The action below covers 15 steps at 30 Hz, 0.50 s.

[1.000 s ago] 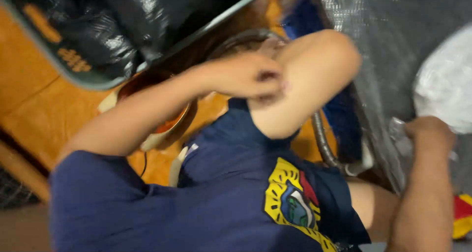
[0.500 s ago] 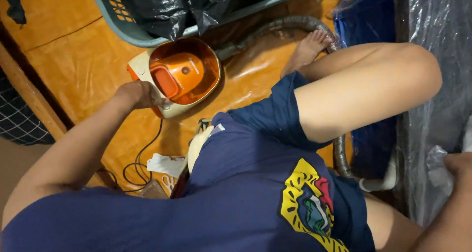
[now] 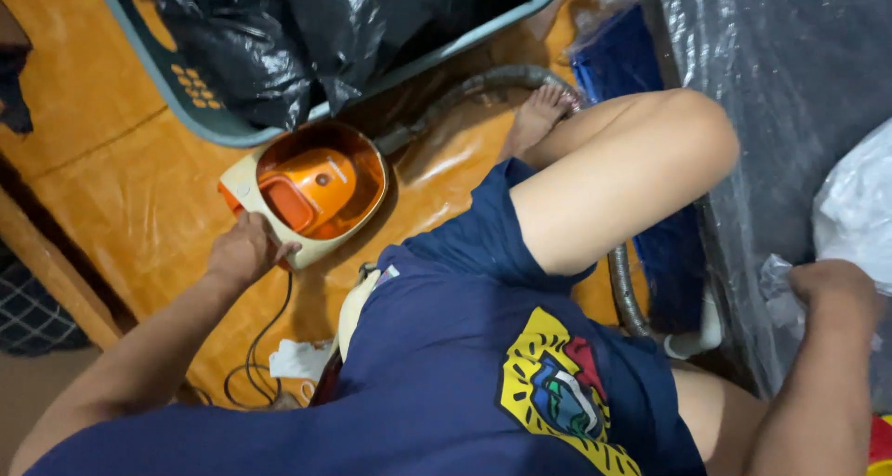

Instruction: Packaging white snacks into clear plastic bags, sealing them with tape, and then placing the sealed bags into black shipping mailers.

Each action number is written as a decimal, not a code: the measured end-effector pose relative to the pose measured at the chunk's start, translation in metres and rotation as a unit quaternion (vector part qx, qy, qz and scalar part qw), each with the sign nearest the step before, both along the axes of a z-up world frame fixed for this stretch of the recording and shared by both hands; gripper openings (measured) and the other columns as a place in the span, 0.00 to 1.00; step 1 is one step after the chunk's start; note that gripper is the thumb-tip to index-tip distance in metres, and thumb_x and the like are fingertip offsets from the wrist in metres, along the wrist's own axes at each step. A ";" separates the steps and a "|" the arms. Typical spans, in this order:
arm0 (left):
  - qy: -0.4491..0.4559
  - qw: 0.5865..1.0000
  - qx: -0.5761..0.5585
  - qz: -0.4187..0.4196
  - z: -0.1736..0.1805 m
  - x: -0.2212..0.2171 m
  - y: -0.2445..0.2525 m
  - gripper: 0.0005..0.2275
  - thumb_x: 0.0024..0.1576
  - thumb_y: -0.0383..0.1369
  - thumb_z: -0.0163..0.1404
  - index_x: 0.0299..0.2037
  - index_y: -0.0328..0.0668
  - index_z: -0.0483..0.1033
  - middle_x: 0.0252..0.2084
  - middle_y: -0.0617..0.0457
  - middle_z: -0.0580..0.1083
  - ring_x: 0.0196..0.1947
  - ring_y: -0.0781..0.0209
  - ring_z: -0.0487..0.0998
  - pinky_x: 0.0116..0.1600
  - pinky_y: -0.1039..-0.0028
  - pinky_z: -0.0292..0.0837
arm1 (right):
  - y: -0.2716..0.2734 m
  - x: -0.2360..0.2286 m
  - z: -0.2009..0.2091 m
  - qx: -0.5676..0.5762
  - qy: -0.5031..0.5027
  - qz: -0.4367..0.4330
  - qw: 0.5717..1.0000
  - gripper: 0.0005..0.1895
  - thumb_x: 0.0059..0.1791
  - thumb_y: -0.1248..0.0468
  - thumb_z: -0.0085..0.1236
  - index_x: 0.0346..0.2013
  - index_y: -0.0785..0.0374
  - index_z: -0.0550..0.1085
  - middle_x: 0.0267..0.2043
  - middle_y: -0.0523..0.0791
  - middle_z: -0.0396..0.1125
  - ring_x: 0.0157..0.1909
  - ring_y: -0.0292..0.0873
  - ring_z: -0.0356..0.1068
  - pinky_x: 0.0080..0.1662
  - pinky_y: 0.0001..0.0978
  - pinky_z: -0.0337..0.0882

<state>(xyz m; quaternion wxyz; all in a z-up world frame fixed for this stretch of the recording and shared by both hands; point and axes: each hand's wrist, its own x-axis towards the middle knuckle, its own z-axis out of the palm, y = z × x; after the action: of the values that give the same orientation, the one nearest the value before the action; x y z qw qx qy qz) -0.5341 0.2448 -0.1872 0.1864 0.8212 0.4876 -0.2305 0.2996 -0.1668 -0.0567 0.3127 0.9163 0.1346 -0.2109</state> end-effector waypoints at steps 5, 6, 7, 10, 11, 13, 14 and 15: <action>-0.065 0.996 0.042 -0.035 -0.004 -0.014 -0.005 0.34 0.48 0.63 0.54 0.43 0.36 0.64 0.41 0.42 0.72 0.29 0.43 0.79 0.36 0.61 0.77 | 0.007 -0.017 0.008 0.032 -0.010 -0.020 0.999 0.25 0.49 0.59 0.56 0.46 0.80 0.84 0.51 0.66 0.77 0.49 0.71 0.78 0.47 0.58 0.75; -0.065 0.997 0.041 -0.020 -0.002 -0.012 -0.005 0.32 0.51 0.62 0.52 0.43 0.36 0.65 0.41 0.42 0.72 0.30 0.42 0.80 0.37 0.60 0.78 | 0.009 -0.020 0.010 0.035 -0.009 -0.015 0.999 0.25 0.49 0.59 0.54 0.46 0.79 0.84 0.51 0.65 0.78 0.49 0.70 0.78 0.47 0.57 0.74; -0.069 0.996 0.045 -0.025 -0.002 -0.011 -0.006 0.32 0.51 0.62 0.52 0.43 0.36 0.65 0.41 0.42 0.72 0.30 0.42 0.80 0.37 0.60 0.78 | 0.012 -0.021 0.009 0.039 -0.013 -0.019 0.999 0.25 0.49 0.59 0.54 0.46 0.79 0.84 0.51 0.65 0.78 0.49 0.70 0.78 0.47 0.57 0.74; -0.078 0.994 -0.011 0.079 -0.009 -0.011 -0.010 0.29 0.52 0.55 0.56 0.44 0.37 0.62 0.41 0.44 0.71 0.36 0.42 0.79 0.44 0.57 0.75 | 0.016 -0.026 0.010 0.026 -0.021 -0.050 0.998 0.23 0.43 0.64 0.58 0.44 0.80 0.85 0.50 0.65 0.78 0.49 0.69 0.78 0.48 0.55 0.74; -0.064 0.996 0.010 0.061 -0.013 -0.014 -0.009 0.28 0.51 0.56 0.56 0.44 0.39 0.63 0.41 0.44 0.73 0.38 0.43 0.79 0.45 0.58 0.75 | 0.017 -0.029 0.012 0.036 -0.018 -0.046 0.998 0.24 0.46 0.60 0.56 0.47 0.78 0.84 0.52 0.63 0.77 0.52 0.67 0.77 0.51 0.55 0.72; -0.058 0.997 0.037 0.035 -0.014 -0.015 -0.002 0.27 0.50 0.56 0.56 0.44 0.41 0.64 0.41 0.45 0.74 0.39 0.44 0.79 0.46 0.59 0.74 | 0.020 -0.030 0.008 0.052 -0.023 -0.049 0.997 0.26 0.50 0.55 0.55 0.50 0.76 0.83 0.55 0.61 0.77 0.54 0.65 0.76 0.53 0.55 0.70; -0.003 0.999 0.002 0.042 -0.011 -0.010 0.002 0.27 0.50 0.57 0.56 0.44 0.42 0.66 0.43 0.46 0.76 0.42 0.46 0.81 0.47 0.59 0.75 | 0.015 -0.028 0.005 0.056 -0.021 -0.035 0.998 0.25 0.48 0.56 0.55 0.48 0.74 0.84 0.52 0.60 0.78 0.51 0.65 0.77 0.51 0.54 0.72; 0.054 0.997 -0.030 0.050 -0.008 -0.005 0.007 0.27 0.50 0.57 0.56 0.43 0.43 0.67 0.44 0.48 0.77 0.44 0.48 0.83 0.49 0.60 0.77 | 0.010 -0.024 0.002 0.060 -0.019 -0.021 0.998 0.23 0.47 0.56 0.56 0.45 0.73 0.84 0.49 0.59 0.78 0.48 0.64 0.78 0.49 0.53 0.74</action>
<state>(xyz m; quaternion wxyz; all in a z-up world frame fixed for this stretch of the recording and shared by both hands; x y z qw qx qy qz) -0.5388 0.2514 -0.1955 0.1957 0.7760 0.5305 -0.2795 0.2751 -0.1571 -0.0547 0.2549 0.9400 0.1221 -0.1910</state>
